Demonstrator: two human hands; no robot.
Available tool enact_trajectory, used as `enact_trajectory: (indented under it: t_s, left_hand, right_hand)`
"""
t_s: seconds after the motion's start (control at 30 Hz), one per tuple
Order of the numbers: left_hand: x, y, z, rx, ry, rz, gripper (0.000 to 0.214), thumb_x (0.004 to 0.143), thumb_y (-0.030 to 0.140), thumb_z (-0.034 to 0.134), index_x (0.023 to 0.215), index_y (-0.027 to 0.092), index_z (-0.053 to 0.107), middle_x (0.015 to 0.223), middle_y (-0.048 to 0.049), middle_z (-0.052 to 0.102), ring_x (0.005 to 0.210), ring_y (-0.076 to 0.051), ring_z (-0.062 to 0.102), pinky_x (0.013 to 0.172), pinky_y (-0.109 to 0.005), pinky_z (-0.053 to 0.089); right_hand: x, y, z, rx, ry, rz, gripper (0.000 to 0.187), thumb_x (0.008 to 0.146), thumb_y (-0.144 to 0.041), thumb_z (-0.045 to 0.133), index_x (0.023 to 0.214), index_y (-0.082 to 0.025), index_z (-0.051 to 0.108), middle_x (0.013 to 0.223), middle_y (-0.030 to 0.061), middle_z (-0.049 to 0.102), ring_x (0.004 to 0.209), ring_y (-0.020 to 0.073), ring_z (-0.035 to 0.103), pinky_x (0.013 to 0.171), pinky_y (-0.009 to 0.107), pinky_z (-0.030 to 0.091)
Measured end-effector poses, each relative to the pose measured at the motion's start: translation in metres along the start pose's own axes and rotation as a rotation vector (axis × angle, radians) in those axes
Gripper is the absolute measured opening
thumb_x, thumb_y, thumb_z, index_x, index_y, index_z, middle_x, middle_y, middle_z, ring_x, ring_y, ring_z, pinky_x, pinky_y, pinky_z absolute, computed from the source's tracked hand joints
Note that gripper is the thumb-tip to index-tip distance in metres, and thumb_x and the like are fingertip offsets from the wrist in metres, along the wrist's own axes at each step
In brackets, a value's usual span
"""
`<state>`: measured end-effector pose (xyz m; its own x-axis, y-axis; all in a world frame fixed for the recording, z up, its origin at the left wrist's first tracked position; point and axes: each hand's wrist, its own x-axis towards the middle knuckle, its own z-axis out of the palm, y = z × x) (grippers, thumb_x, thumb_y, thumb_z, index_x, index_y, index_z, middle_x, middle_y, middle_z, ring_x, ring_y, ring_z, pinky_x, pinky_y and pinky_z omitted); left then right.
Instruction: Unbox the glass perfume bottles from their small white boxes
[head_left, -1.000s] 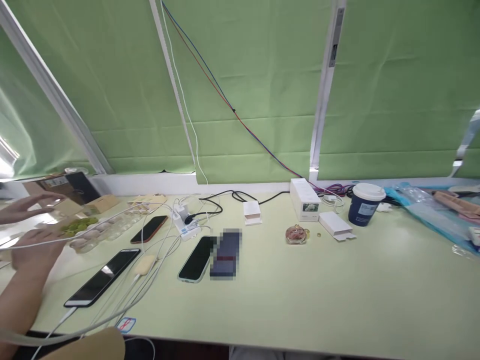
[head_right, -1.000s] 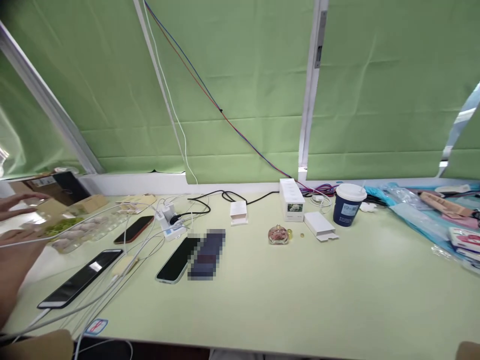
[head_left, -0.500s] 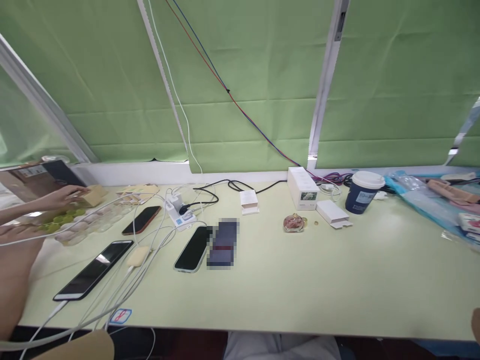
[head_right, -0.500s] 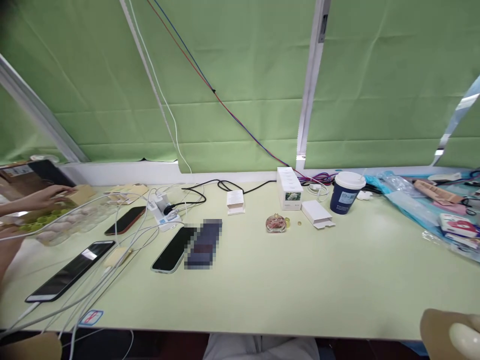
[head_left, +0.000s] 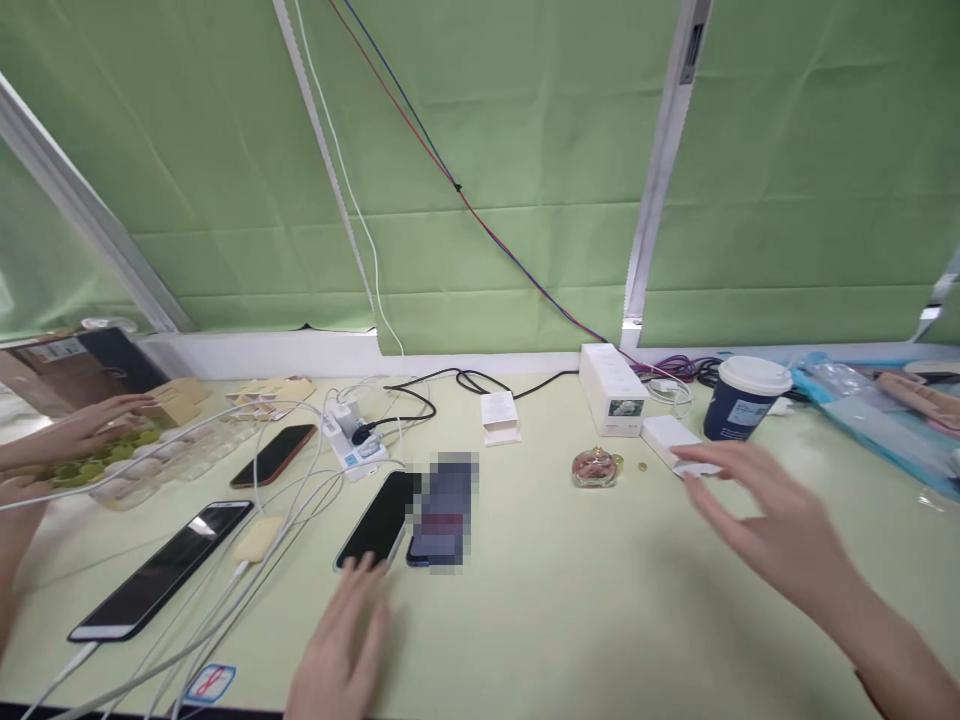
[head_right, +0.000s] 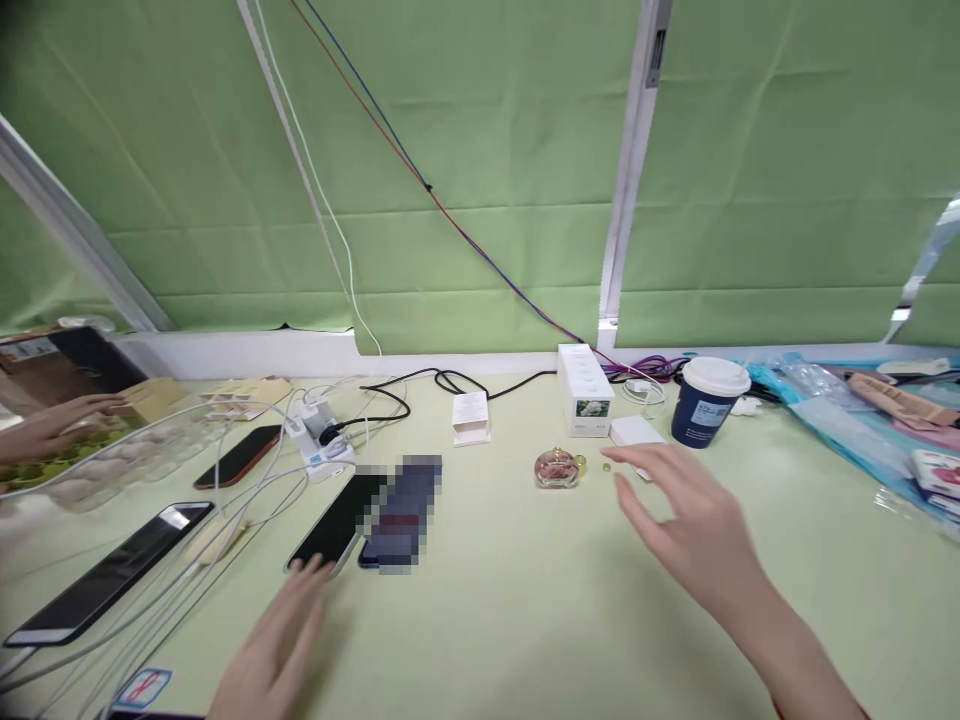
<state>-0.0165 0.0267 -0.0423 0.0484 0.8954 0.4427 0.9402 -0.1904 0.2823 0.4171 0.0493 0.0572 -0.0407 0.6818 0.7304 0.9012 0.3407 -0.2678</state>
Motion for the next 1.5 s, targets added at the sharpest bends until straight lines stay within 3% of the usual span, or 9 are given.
enact_trajectory:
  t_s: [0.1, 0.27, 0.57, 0.7, 0.83, 0.97, 1.07, 1.3, 1.5]
  left_hand:
    - [0.015, -0.037, 0.024, -0.082, -0.164, -0.523, 0.092, 0.078, 0.072, 0.009, 0.145, 0.011, 0.027, 0.146, 0.005, 0.019, 0.139, -0.014, 0.012, 0.115, -0.038, 0.015]
    - [0.03, -0.042, 0.026, -0.276, -0.226, -0.661, 0.091, 0.075, 0.069, 0.01, 0.145, 0.012, 0.026, 0.146, 0.005, 0.02, 0.139, -0.01, 0.007, 0.116, -0.028, 0.001]
    - [0.039, -0.022, 0.008, -0.363, -0.152, -0.776, 0.085, 0.068, 0.063, 0.023, 0.136, 0.017, 0.042, 0.141, 0.0067, 0.033, 0.135, -0.01, 0.023, 0.115, -0.022, 0.015]
    - [0.032, -0.021, 0.013, -0.325, -0.099, -0.615, 0.081, 0.073, 0.067, 0.026, 0.134, 0.017, 0.042, 0.139, 0.0031, 0.036, 0.138, -0.012, 0.016, 0.117, -0.028, 0.004]
    - [0.042, 0.03, 0.015, -0.374, -0.163, -0.357, 0.061, 0.08, 0.064, 0.034, 0.126, 0.028, 0.052, 0.136, 0.0068, 0.04, 0.136, -0.017, 0.023, 0.115, -0.037, 0.018]
    - [0.104, 0.106, 0.027, -0.368, -0.554, -0.073, 0.041, 0.086, 0.044, 0.04, 0.112, 0.022, 0.064, 0.084, 0.001, 0.065, 0.078, -0.013, 0.06, 0.075, -0.025, 0.045]
    - [0.166, 0.136, 0.057, -0.028, -0.487, 0.029, 0.037, 0.091, 0.03, 0.035, 0.117, 0.023, 0.06, 0.095, 0.0004, 0.063, 0.089, -0.013, 0.058, 0.082, -0.024, 0.04]
    - [0.235, 0.136, 0.134, 0.209, -0.47, 0.107, 0.06, 0.088, 0.029, 0.043, 0.144, 0.011, 0.03, 0.145, -0.0163, 0.02, 0.135, -0.038, 0.01, 0.106, -0.05, 0.017]
    - [0.236, 0.138, 0.132, 0.193, -0.495, 0.203, 0.052, 0.083, 0.039, 0.052, 0.128, 0.014, 0.043, 0.137, -0.012, 0.034, 0.131, -0.029, 0.023, 0.1, -0.052, 0.028]
  right_hand:
    - [-0.005, 0.027, 0.036, 0.029, -0.209, -0.013, 0.037, 0.08, -0.034, 0.057, 0.117, -0.034, 0.055, 0.109, -0.0059, 0.058, 0.085, 0.0113, 0.058, 0.057, 0.02, 0.049]
    - [-0.001, 0.056, 0.094, 0.074, -0.449, 0.105, 0.052, 0.073, -0.036, 0.068, 0.122, -0.022, 0.056, 0.122, -0.0016, 0.053, 0.114, 0.0198, 0.046, 0.096, 0.039, 0.038]
    - [0.011, 0.042, 0.117, 0.136, -0.409, 0.195, 0.026, 0.079, -0.033, 0.064, 0.104, -0.024, 0.066, 0.104, -0.0012, 0.061, 0.103, 0.0215, 0.051, 0.089, 0.04, 0.028]
    - [0.008, 0.045, 0.119, 0.139, -0.383, 0.159, 0.025, 0.083, -0.033, 0.061, 0.106, -0.024, 0.065, 0.107, -0.0013, 0.061, 0.104, 0.0212, 0.051, 0.091, 0.04, 0.026]
    - [0.002, 0.054, 0.129, 0.116, -0.306, 0.136, 0.028, 0.086, -0.034, 0.057, 0.111, -0.024, 0.062, 0.111, -0.002, 0.059, 0.106, 0.0195, 0.051, 0.089, 0.04, 0.027]
    - [-0.007, 0.063, 0.137, 0.014, -0.168, 0.017, 0.044, 0.087, -0.039, 0.055, 0.126, -0.019, 0.051, 0.117, 0.0008, 0.056, 0.108, 0.0185, 0.049, 0.088, 0.036, 0.029]
    - [-0.009, 0.066, 0.132, -0.045, -0.08, 0.009, 0.064, 0.082, -0.051, 0.057, 0.134, -0.02, 0.039, 0.124, 0.0018, 0.051, 0.113, 0.0183, 0.045, 0.091, 0.034, 0.028]
    - [-0.001, 0.085, 0.112, 0.064, 0.088, 0.231, 0.031, 0.09, -0.039, 0.042, 0.114, -0.022, 0.054, 0.112, 0.0, 0.056, 0.106, 0.0173, 0.048, 0.09, 0.034, 0.031]
    - [-0.003, 0.117, 0.107, 0.104, 0.105, 0.508, 0.045, 0.073, -0.04, 0.039, 0.099, -0.014, 0.065, 0.102, 0.0081, 0.058, 0.096, 0.0232, 0.05, 0.086, 0.038, 0.038]
